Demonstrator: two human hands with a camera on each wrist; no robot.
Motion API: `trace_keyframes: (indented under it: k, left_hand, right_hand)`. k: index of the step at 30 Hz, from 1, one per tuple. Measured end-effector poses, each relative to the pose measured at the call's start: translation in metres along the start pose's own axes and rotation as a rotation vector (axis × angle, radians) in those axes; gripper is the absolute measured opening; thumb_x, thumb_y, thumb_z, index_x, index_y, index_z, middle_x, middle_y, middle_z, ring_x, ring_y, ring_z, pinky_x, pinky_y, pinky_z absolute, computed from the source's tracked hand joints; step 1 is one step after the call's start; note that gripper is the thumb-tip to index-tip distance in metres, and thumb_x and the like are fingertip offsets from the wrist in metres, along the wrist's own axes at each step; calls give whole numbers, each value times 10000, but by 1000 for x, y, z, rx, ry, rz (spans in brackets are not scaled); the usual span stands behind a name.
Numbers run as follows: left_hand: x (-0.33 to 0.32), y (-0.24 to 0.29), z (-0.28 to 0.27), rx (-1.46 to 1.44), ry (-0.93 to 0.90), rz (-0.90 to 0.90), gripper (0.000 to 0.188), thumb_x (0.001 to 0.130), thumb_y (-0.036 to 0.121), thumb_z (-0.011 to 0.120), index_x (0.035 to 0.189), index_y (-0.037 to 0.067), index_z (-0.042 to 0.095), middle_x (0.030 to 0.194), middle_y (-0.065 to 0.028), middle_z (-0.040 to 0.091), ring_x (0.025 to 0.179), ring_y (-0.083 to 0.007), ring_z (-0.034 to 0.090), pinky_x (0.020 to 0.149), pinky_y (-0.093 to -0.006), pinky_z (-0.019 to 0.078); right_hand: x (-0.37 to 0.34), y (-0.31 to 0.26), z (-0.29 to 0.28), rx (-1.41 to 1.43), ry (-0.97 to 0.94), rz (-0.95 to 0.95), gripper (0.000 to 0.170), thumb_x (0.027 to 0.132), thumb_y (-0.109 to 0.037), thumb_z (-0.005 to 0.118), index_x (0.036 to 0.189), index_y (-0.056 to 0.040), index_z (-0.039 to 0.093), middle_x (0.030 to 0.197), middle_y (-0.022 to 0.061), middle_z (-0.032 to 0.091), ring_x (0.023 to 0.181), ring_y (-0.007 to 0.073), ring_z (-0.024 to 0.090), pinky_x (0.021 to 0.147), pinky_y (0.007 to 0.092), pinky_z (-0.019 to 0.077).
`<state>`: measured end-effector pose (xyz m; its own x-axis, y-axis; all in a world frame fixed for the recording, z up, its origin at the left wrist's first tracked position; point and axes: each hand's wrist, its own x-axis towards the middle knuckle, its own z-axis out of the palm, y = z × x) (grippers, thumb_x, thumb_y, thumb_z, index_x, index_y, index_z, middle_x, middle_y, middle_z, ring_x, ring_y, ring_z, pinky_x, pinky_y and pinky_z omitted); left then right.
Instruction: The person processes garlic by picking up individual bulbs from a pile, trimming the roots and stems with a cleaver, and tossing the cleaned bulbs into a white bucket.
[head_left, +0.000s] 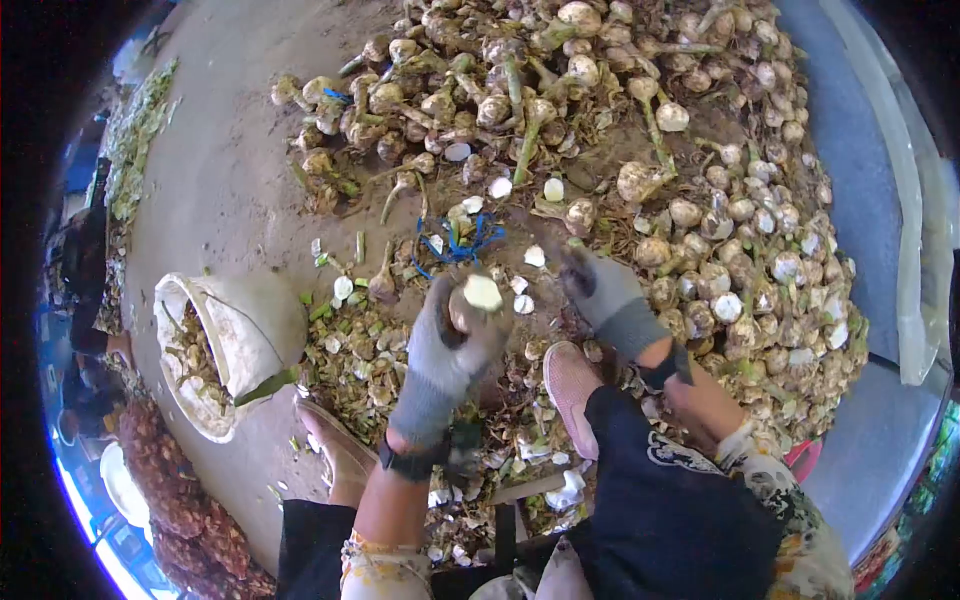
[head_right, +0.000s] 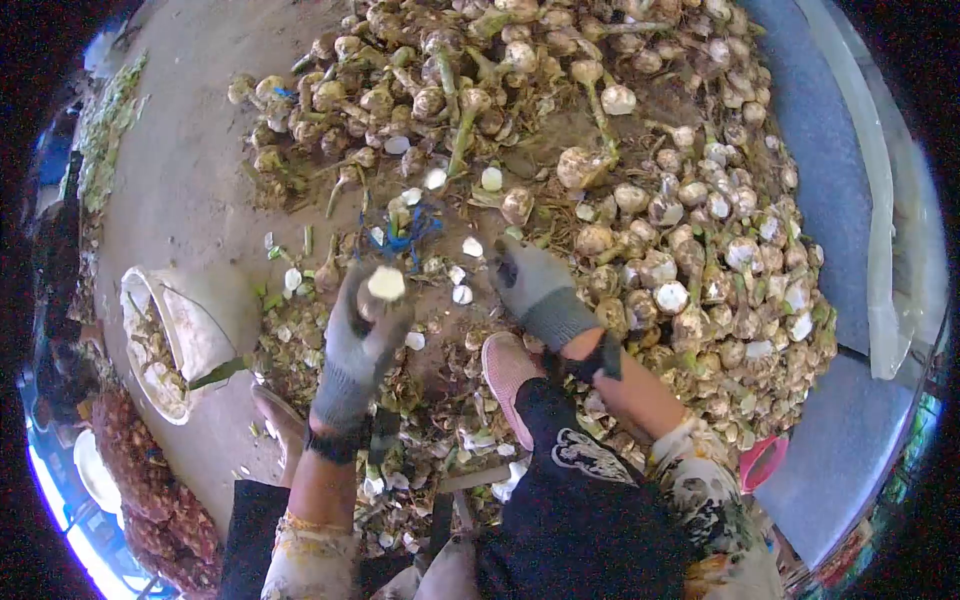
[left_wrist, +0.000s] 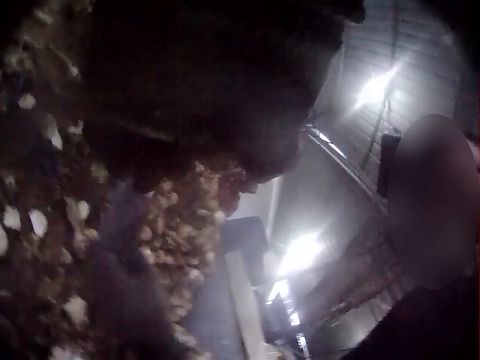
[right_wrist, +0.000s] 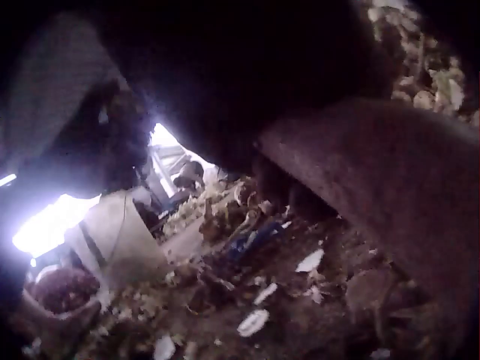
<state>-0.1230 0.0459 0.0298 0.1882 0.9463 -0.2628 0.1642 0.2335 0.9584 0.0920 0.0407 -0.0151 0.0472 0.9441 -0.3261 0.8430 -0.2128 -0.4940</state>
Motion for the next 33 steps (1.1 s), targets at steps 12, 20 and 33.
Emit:
trace_keyframes:
  k: [12,20,33]
  left_hand:
    - [81,29,80,264,-121,624,704,645,240,781,1233,34,453,1163,-204,527,1061,-341,520,938,-423,396]
    - [222,-64,-43,1303,286,119,544,720,292,700,1206,154,499,1163,-237,486,1065,-400,499,839,-461,460]
    - [37,-55,-38,748,-88,156,533,692,146,663,1200,96,511,1151,-247,471,1085,-417,469,911,-430,419]
  right_hand:
    - [-46,37,74,960,80,102,327,855,-261,615,1065,-31,514,838,29,599,795,134,570,705,275,466]
    - [-38,48,18,1006,-132,344,191,836,-223,624,881,-43,582,774,0,595,664,94,532,601,249,440]
    - [-39,39,25,1062,-89,358,199,842,-192,649,948,-31,600,804,0,598,696,57,521,608,222,436]
